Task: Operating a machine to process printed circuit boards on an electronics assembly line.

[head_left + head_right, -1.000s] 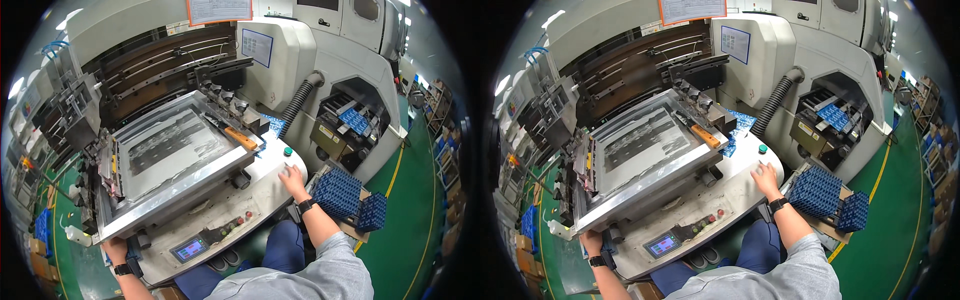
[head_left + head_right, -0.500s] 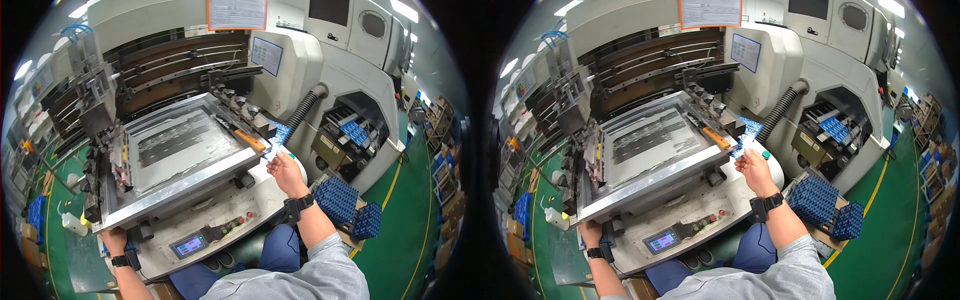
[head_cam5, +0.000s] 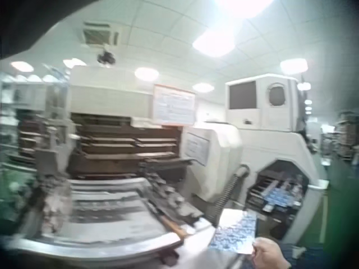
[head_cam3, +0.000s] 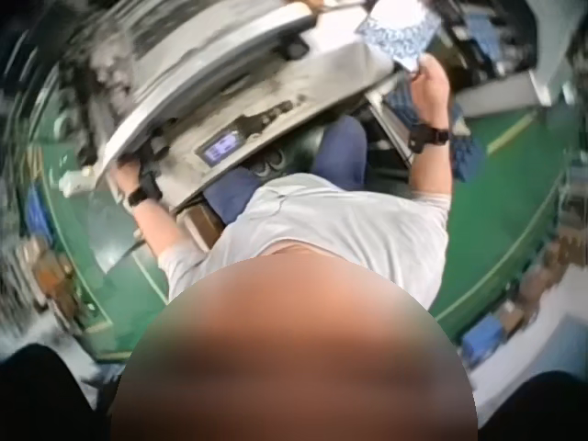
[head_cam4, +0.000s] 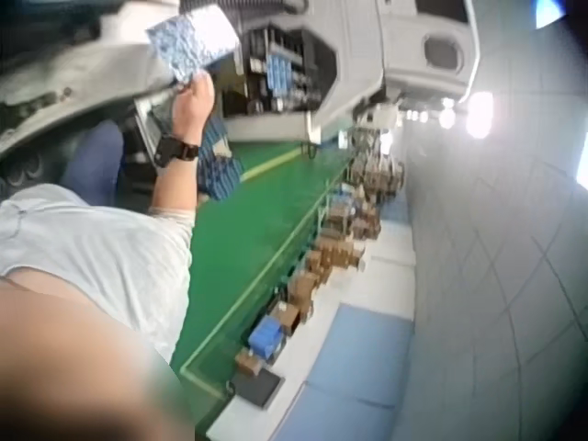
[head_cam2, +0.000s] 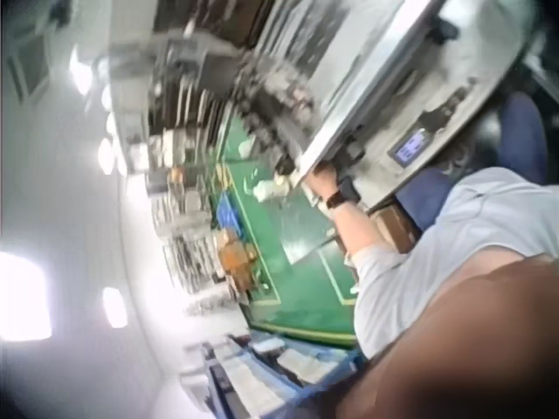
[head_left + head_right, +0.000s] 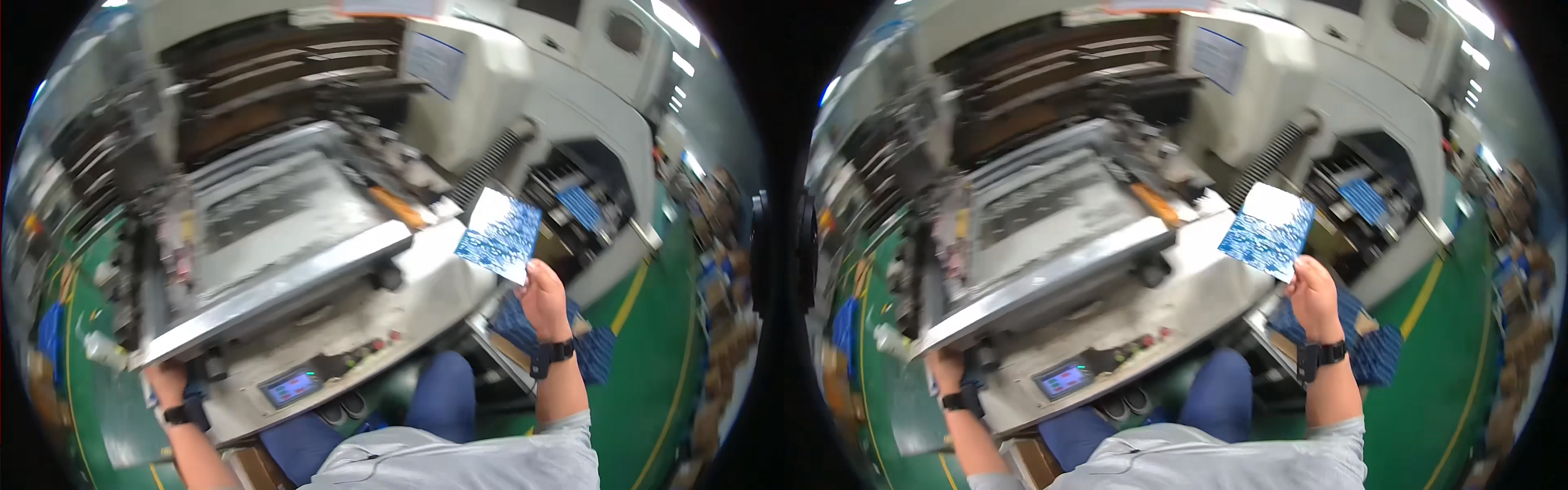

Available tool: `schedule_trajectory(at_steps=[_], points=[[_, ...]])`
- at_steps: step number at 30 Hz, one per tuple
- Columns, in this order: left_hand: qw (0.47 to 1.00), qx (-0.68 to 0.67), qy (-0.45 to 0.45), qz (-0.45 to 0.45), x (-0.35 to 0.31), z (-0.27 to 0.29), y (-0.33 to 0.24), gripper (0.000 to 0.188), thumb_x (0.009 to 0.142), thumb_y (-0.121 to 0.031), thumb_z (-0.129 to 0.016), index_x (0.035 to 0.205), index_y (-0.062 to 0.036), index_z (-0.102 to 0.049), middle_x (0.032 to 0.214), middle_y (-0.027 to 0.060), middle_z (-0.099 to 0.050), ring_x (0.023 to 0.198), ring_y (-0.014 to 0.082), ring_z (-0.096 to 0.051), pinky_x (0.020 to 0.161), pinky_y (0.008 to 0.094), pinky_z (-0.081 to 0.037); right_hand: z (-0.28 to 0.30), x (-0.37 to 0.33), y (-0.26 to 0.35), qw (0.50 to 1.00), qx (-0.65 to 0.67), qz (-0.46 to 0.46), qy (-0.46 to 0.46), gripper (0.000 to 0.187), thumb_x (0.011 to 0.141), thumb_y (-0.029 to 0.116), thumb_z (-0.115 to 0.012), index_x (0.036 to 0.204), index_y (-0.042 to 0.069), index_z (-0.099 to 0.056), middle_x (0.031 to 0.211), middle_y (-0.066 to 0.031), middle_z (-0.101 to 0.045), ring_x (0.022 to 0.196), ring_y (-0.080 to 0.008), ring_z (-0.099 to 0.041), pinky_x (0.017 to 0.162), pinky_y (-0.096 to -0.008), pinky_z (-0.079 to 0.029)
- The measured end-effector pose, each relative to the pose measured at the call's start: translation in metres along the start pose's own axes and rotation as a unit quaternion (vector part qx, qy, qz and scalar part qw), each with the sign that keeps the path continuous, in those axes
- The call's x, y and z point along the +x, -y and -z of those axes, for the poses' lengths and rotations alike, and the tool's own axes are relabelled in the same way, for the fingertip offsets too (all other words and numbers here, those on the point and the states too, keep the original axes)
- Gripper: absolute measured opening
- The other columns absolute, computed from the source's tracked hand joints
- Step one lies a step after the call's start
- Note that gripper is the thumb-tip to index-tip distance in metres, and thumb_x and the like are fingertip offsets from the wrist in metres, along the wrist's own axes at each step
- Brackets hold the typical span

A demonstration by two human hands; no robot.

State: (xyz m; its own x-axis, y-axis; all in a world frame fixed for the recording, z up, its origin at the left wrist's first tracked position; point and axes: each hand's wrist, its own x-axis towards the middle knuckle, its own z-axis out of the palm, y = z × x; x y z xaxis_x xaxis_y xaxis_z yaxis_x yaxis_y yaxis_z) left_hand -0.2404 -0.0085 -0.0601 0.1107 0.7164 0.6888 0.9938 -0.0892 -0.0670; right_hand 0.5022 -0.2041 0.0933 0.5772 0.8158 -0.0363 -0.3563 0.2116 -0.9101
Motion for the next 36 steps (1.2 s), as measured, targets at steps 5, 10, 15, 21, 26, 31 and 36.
schedule_trajectory(at_steps=[5,10,15,21,26,31,36], points=[[0.943,0.207,-0.017,-0.262,-0.006,-0.027,0.059,0.019,0.085,-0.024,-0.064,0.079,-0.0059,-0.065,0.079,0.0123,-0.065,0.074,0.0306,-0.063,0.068,0.0449,-0.048,0.130,-0.072,0.048,0.953,-0.250,0.102,-0.141,0.016,0.096,0.018,-0.060,0.089,0.005,-0.061,0.071,0.0010,-0.059,0.062,-0.0085,-0.053,0.060,-0.0244,-0.043],[0.988,-0.059,0.089,-0.110,0.001,-0.042,0.099,0.030,0.089,-0.019,-0.066,0.110,0.0032,-0.065,0.106,0.0228,-0.066,0.097,0.0389,-0.063,0.085,0.0456,-0.049,0.221,-0.121,0.081,0.882,-0.378,0.107,-0.260,0.016,0.094,0.014,-0.062,0.083,0.003,-0.063,0.065,0.0000,-0.060,0.057,-0.0061,-0.052,0.055,-0.0224,-0.042],[0.966,-0.172,0.167,0.091,0.000,-0.055,0.116,0.042,0.092,-0.019,-0.062,0.127,0.0031,-0.057,0.127,0.0244,-0.058,0.116,0.0401,-0.054,0.098,0.0451,-0.042,0.299,-0.124,0.069,0.754,-0.583,-0.013,-0.301,0.020,0.089,0.013,-0.062,0.073,0.001,-0.064,0.061,-0.0044,-0.063,0.055,-0.0121,-0.059,0.052,-0.0283,-0.046],[0.939,-0.233,0.183,0.172,-0.001,-0.062,0.118,0.051,0.092,-0.026,-0.060,0.134,0.0016,-0.051,0.136,0.0225,-0.050,0.125,0.0378,-0.045,0.104,0.0438,-0.035,0.358,-0.095,0.027,0.726,-0.599,-0.231,-0.246,0.016,0.084,0.012,-0.064,0.072,0.001,-0.067,0.064,-0.0083,-0.068,0.054,-0.0178,-0.064,0.052,-0.0320,-0.051],[0.878,-0.348,0.192,0.267,0.001,-0.072,0.125,0.058,0.092,-0.031,-0.059,0.139,0.0003,-0.046,0.143,0.0209,-0.044,0.132,0.0359,-0.038,0.109,0.0428,-0.029,0.367,-0.084,0.014,0.713,-0.602,-0.270,-0.239,0.019,0.087,0.010,-0.062,0.071,0.001,-0.064,0.062,-0.0071,-0.065,0.051,-0.0167,-0.061,0.048,-0.0318,-0.047],[0.724,-0.530,0.186,0.400,0.005,-0.078,0.134,0.065,0.092,-0.036,-0.057,0.144,-0.0010,-0.041,0.151,0.0194,-0.037,0.139,0.0340,-0.031,0.114,0.0417,-0.023,0.371,-0.078,0.020,0.679,-0.621,-0.316,-0.230,0.015,0.085,0.010,-0.065,0.074,0.001,-0.066,0.062,-0.0076,-0.065,0.052,-0.0182,-0.062,0.048,-0.0337,-0.048],[0.562,-0.650,0.189,0.475,0.005,-0.073,0.139,0.072,0.092,-0.041,-0.056,0.150,-0.0023,-0.036,0.158,0.0178,-0.030,0.146,0.0321,-0.024,0.119,0.0406,-0.017,0.374,-0.070,0.022,0.636,-0.680,-0.318,-0.181,0.012,0.083,0.009,-0.067,0.075,-0.001,-0.069,0.064,-0.0086,-0.066,0.054,-0.0196,-0.063,0.052,-0.0346,-0.051]])
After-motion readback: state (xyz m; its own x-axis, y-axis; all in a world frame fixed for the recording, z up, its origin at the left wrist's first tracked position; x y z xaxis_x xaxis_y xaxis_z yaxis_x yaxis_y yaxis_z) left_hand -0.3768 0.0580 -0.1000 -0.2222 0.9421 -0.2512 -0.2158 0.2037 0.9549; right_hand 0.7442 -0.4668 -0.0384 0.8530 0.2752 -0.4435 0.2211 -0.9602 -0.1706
